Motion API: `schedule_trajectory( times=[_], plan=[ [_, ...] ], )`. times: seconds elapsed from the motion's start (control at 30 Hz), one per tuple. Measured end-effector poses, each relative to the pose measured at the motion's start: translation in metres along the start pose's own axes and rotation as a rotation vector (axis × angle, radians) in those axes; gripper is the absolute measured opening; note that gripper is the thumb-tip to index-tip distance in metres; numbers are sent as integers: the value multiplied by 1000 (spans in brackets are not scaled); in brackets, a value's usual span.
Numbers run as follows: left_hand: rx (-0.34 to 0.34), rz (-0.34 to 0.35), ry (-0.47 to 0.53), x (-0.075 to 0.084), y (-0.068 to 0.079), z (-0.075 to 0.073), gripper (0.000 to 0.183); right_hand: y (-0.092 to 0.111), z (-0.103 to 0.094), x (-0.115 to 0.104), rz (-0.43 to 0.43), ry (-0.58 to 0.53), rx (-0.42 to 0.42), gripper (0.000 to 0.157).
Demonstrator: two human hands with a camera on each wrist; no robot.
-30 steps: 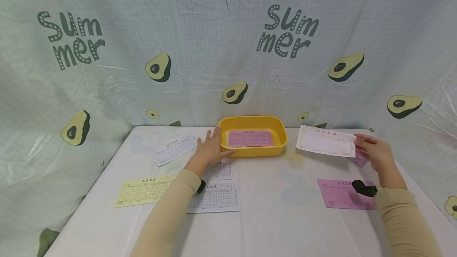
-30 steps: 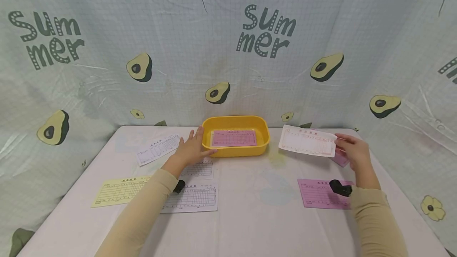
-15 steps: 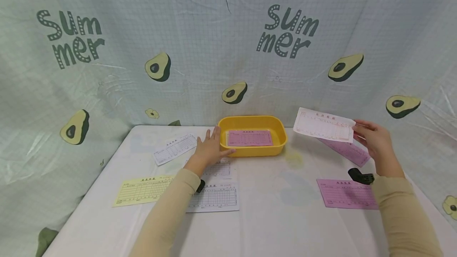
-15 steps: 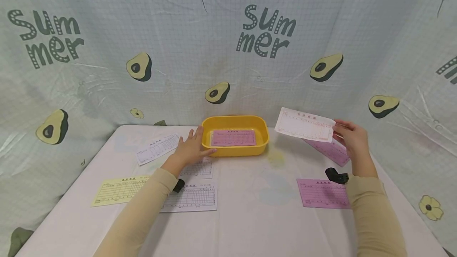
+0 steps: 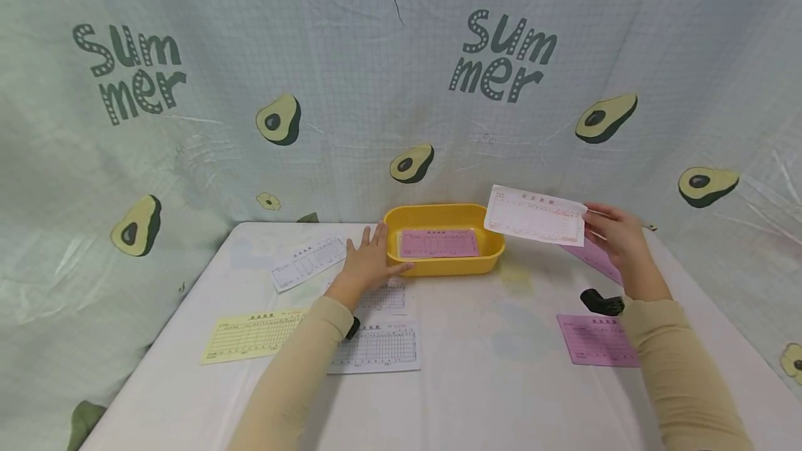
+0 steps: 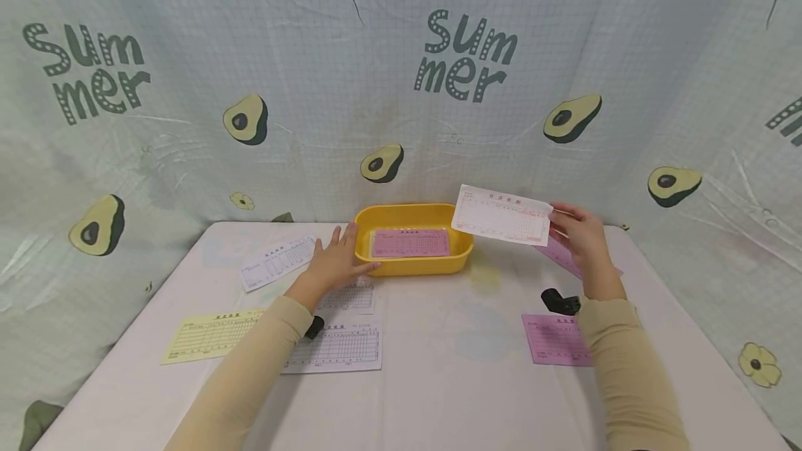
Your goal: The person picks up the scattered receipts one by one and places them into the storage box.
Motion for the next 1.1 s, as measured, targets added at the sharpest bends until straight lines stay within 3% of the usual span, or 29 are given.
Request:
schedule_trajectory(
  times=[0.27,0.53,0.7,0.93,1.1],
  plan=[
    [9,6,-21,1,1,-1,113,-2,35,5,23,-22,-65,14],
    [-2,4,-37,1,1,1,112,-7,63,9,-17,45,-93,15],
    [-4,-1,-38,1,1,0,112,-9,80,13,-20,70,-108,21],
    [-3,-2,-40,0,0,1,112,-12,108,16,-24,151,-144,44],
    [2,0,-42,-1,-1,1,112,-16,124,20,-22,229,-164,47]
  ],
)
Point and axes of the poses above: each hand's wrist, its own y-axis away from the middle knuckle, its own z-axis out of the palm, x = y × z, the point moved 10 cm from there along -y, towards the middle knuckle, and after that the axes turned 1 degree about -y, right-handed, at the moved point
